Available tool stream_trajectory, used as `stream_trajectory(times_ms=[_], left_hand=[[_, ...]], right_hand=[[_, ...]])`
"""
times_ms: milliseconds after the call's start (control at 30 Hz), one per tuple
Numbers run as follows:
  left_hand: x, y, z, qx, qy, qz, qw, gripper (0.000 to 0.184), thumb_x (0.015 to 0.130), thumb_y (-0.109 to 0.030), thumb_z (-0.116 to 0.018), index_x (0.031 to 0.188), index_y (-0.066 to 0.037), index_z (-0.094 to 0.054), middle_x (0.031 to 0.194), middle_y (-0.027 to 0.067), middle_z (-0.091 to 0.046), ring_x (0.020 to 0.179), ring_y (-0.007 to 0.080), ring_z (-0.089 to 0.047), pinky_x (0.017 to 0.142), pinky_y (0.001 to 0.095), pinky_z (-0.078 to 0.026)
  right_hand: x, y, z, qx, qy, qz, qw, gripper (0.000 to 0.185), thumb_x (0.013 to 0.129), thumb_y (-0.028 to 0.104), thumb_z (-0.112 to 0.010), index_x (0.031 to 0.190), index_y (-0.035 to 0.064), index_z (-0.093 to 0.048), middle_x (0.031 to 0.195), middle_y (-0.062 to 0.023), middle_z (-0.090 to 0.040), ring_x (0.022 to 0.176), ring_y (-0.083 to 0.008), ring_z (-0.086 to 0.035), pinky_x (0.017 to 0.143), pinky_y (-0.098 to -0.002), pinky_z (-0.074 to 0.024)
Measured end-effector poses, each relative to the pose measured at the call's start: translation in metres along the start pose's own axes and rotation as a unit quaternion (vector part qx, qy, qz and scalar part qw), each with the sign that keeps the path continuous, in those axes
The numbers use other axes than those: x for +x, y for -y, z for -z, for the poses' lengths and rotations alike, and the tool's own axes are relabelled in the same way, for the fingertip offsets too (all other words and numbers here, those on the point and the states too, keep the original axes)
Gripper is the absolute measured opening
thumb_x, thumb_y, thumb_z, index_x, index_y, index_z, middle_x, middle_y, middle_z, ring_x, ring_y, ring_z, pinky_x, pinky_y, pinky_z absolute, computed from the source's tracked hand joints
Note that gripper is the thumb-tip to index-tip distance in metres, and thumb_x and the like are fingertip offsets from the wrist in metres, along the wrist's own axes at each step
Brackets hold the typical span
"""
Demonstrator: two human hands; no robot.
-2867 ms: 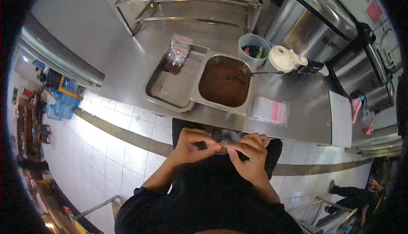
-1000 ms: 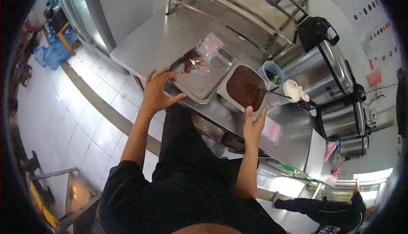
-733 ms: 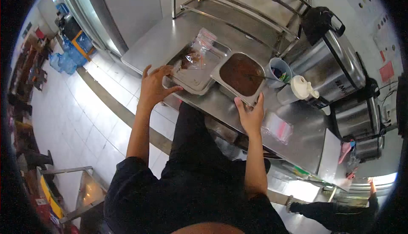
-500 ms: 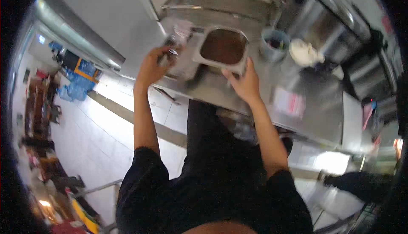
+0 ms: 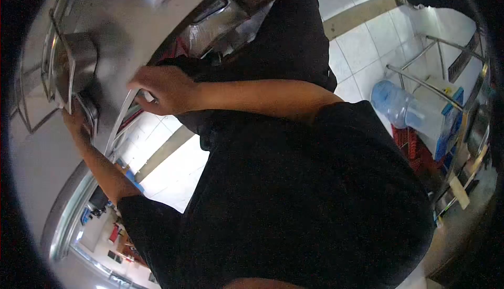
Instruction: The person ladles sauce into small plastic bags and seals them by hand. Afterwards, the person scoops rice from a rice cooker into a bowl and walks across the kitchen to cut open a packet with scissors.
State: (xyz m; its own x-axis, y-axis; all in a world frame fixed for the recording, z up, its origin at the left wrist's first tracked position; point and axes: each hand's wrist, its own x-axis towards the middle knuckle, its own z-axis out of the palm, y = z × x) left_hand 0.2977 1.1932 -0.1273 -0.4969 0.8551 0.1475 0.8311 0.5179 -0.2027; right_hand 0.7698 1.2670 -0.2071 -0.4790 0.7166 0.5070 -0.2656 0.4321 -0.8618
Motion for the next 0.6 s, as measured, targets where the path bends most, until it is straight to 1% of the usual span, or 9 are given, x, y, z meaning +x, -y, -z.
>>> stream_trajectory(times_ms=[33,133,233,333,433,500,533,567,600], left_hand=[[0.001,0.0,0.002,0.006,0.002,0.0,1.0,0.053,0.09,-0.031,-0.066,0.13,0.001,-0.055,0.106,0.0202,-0.069,0.089,0.0308,-0.069,0.075,0.0417,-0.054],[0.006,0.002,0.011,0.023,0.008,-0.004,1.0,0.054,0.091,-0.035,-0.066,0.129,0.002,-0.055,0.102,0.0203,-0.07,0.085,0.0317,-0.07,0.072,0.0425,-0.055],[0.017,0.001,0.012,0.031,0.024,-0.01,0.999,0.055,0.093,-0.04,-0.065,0.128,0.002,-0.056,0.098,0.0204,-0.071,0.082,0.0325,-0.071,0.069,0.0433,-0.056],[0.019,0.018,0.019,0.008,0.019,-0.039,0.999,0.05,0.093,-0.038,-0.065,0.122,0.002,-0.06,0.096,0.0192,-0.071,0.082,0.0334,-0.071,0.069,0.0436,-0.056],[0.04,0.077,0.023,0.121,-0.001,-0.184,0.976,0.043,0.093,-0.033,-0.064,0.121,-0.001,-0.062,0.096,0.0167,-0.071,0.082,0.0322,-0.07,0.069,0.0434,-0.054],[0.051,0.097,0.024,0.185,-0.013,-0.22,0.958,0.041,0.092,-0.032,-0.065,0.122,-0.004,-0.062,0.097,0.0143,-0.071,0.082,0.0305,-0.069,0.07,0.0424,-0.053],[0.053,0.103,0.027,0.187,-0.02,-0.189,0.964,0.041,0.091,-0.032,-0.066,0.123,-0.006,-0.063,0.098,0.0129,-0.071,0.081,0.0296,-0.069,0.07,0.0416,-0.053],[0.052,0.109,0.033,0.19,-0.03,-0.155,0.969,0.042,0.09,-0.032,-0.067,0.124,-0.009,-0.063,0.098,0.0116,-0.071,0.081,0.0286,-0.068,0.07,0.0407,-0.052],[0.023,0.054,0.056,0.101,-0.024,-0.072,0.992,0.038,0.091,-0.035,-0.066,0.122,-0.014,-0.066,0.101,0.0083,-0.071,0.079,0.0285,-0.068,0.071,0.0415,-0.052]], right_hand=[[-0.021,-0.008,0.011,-0.007,0.043,-0.011,0.999,0.038,0.083,0.019,-0.069,0.117,0.0117,-0.053,0.087,-0.0101,-0.057,0.081,-0.0276,-0.066,0.067,-0.0413,-0.0534],[-0.055,-0.037,0.03,-0.064,0.106,0.095,0.988,0.035,0.083,0.02,-0.069,0.115,0.0148,-0.055,0.086,-0.0093,-0.06,0.078,-0.0273,-0.066,0.067,-0.0398,-0.0536],[-0.044,-0.055,0.034,-0.041,0.124,-0.049,0.99,0.034,0.084,0.021,-0.069,0.115,0.0147,-0.056,0.087,-0.0102,-0.063,0.08,-0.0285,-0.067,0.07,-0.0412,-0.054],[-0.053,-0.087,0.041,-0.049,0.112,-0.101,0.987,0.033,0.086,0.024,-0.067,0.114,0.012,-0.056,0.09,-0.0119,-0.066,0.086,-0.031,-0.067,0.076,-0.0454,-0.0534],[-0.069,-0.134,0.039,-0.179,0.153,-0.194,0.952,0.04,0.086,0.032,-0.067,0.115,0.0074,-0.056,0.096,-0.0145,-0.067,0.094,-0.0347,-0.067,0.082,-0.0482,-0.0517],[-0.075,-0.151,0.037,-0.198,0.174,-0.286,0.921,0.046,0.085,0.037,-0.067,0.116,0.0046,-0.056,0.101,-0.0166,-0.068,0.099,-0.0365,-0.066,0.086,-0.0483,-0.051],[-0.075,-0.155,0.035,-0.19,0.182,-0.334,0.905,0.05,0.084,0.039,-0.067,0.117,0.0032,-0.056,0.105,-0.0178,-0.068,0.101,-0.0373,-0.065,0.088,-0.0481,-0.0507],[-0.074,-0.16,0.033,-0.183,0.206,-0.342,0.898,0.053,0.083,0.041,-0.068,0.119,0.0029,-0.056,0.106,-0.0184,-0.068,0.102,-0.0375,-0.065,0.089,-0.0476,-0.0505],[-0.073,-0.165,0.029,-0.174,0.231,-0.349,0.891,0.056,0.082,0.042,-0.068,0.12,0.0025,-0.056,0.108,-0.0191,-0.068,0.103,-0.0377,-0.065,0.09,-0.0472,-0.0504]])
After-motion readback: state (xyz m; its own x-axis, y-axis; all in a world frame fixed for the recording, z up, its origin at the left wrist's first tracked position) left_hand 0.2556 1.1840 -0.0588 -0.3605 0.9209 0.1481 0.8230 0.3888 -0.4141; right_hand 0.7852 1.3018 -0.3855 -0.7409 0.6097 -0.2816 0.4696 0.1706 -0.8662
